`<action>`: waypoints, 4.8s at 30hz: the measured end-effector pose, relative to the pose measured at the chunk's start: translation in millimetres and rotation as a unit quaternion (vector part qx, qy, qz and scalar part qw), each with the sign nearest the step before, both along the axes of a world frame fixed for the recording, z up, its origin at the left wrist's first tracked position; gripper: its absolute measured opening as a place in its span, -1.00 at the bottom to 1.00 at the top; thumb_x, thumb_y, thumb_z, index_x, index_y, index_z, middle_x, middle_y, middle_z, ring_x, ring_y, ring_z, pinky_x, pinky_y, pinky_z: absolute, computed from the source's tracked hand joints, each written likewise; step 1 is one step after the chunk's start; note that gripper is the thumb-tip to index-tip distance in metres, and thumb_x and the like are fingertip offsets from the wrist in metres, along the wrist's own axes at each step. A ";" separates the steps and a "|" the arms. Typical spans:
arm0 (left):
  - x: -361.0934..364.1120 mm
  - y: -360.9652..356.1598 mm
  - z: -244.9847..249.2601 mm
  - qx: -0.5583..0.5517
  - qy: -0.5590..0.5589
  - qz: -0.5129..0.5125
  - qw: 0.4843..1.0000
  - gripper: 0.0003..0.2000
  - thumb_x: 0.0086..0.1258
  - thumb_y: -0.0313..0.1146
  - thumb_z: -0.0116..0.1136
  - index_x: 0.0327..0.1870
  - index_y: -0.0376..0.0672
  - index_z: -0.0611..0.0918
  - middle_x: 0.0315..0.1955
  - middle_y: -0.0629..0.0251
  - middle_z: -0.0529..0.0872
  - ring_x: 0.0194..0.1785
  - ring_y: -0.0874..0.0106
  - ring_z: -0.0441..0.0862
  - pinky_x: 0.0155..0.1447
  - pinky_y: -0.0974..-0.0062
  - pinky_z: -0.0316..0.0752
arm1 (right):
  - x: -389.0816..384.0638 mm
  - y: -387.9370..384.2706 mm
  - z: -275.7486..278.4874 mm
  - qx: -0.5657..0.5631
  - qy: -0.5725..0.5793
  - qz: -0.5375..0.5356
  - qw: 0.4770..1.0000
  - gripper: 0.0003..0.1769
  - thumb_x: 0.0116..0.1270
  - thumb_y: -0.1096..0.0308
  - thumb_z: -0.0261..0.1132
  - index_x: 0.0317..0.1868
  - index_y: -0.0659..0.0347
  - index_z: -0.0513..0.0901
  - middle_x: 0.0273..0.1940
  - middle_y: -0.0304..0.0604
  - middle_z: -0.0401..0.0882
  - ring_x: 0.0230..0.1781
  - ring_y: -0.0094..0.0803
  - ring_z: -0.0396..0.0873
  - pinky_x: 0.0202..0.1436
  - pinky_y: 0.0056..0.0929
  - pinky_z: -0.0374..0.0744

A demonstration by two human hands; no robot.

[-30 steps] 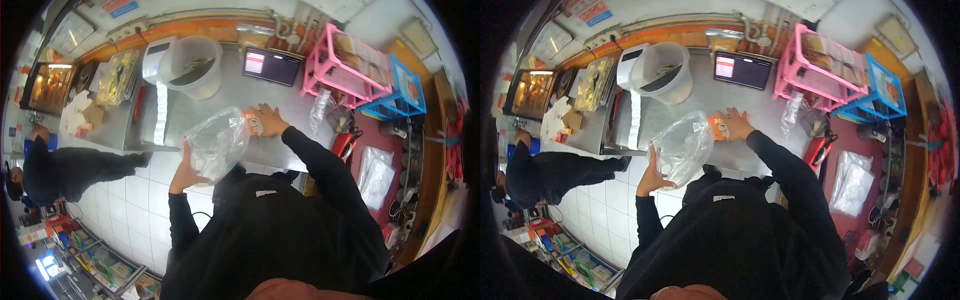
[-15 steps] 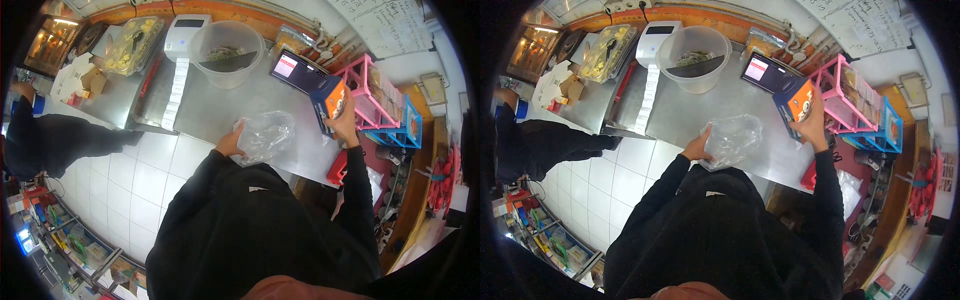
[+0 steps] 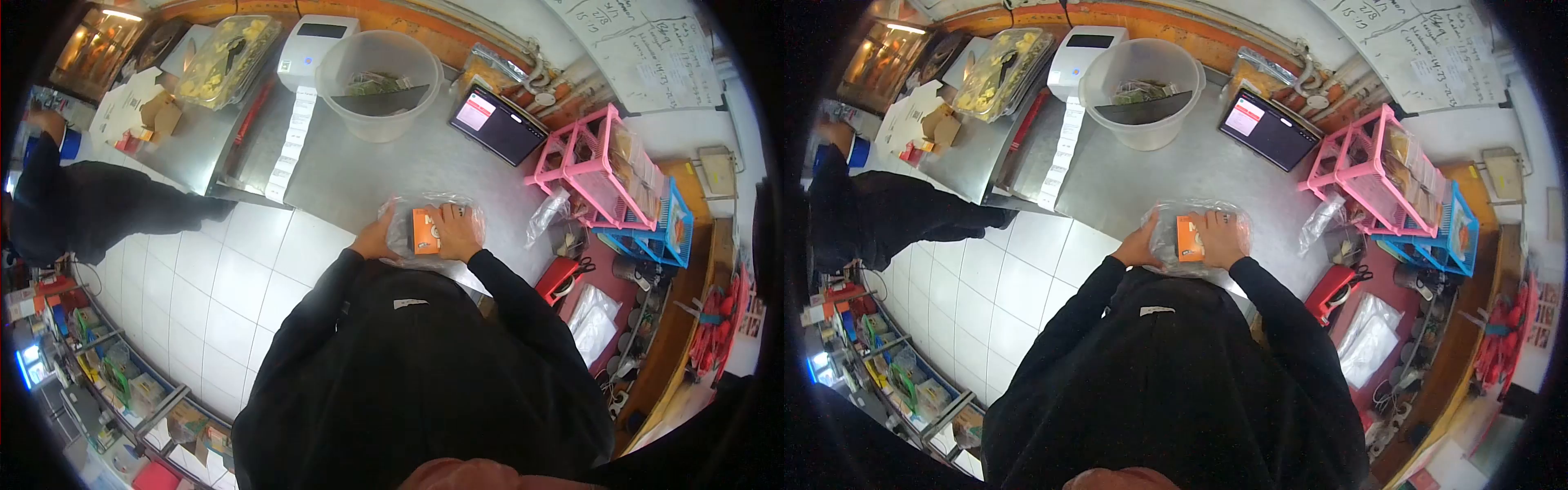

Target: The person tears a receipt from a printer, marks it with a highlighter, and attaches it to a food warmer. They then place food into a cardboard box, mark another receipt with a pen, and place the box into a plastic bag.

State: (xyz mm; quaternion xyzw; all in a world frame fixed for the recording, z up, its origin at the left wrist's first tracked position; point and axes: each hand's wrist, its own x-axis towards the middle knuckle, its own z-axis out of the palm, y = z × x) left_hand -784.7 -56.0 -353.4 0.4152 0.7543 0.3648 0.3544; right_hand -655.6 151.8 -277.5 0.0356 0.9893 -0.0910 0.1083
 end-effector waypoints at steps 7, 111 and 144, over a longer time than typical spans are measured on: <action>12.5 16.2 12.4 -0.004 0.046 0.011 0.999 0.08 0.02 -0.23 0.47 0.56 0.10 -0.03 -0.08 -0.20 0.64 0.08 -0.10 0.57 0.14 0.12 0.49 | -10.6 -16.9 -19.9 0.052 -0.053 -0.025 0.997 0.12 -0.19 -0.13 0.54 0.40 0.02 0.24 0.07 -0.04 0.38 0.18 -0.08 0.39 0.18 0.32 0.27; -21.3 143.4 195.8 0.474 0.036 0.092 0.875 -0.61 0.44 -0.42 0.09 0.24 -0.33 0.42 0.04 0.08 0.60 0.04 0.21 0.59 0.22 0.24 0.41 | 59.0 2.9 205.5 0.149 0.375 -0.421 0.813 -0.30 0.26 -0.11 0.16 0.45 -0.49 0.29 0.56 0.00 -0.07 0.56 0.09 -0.11 0.31 0.64 -0.17; 155.5 198.1 -18.2 0.074 -0.204 0.067 0.974 -0.70 0.58 -0.13 -0.06 -0.29 -0.18 0.51 -0.33 0.38 0.50 -0.25 0.51 0.43 -0.12 0.48 0.38 | 204.4 350.0 -38.3 -0.002 -0.069 -0.563 0.824 -0.71 -0.03 0.23 0.39 -0.25 0.12 0.75 -0.33 -0.18 0.74 -0.29 -0.21 0.74 -0.30 -0.21 0.68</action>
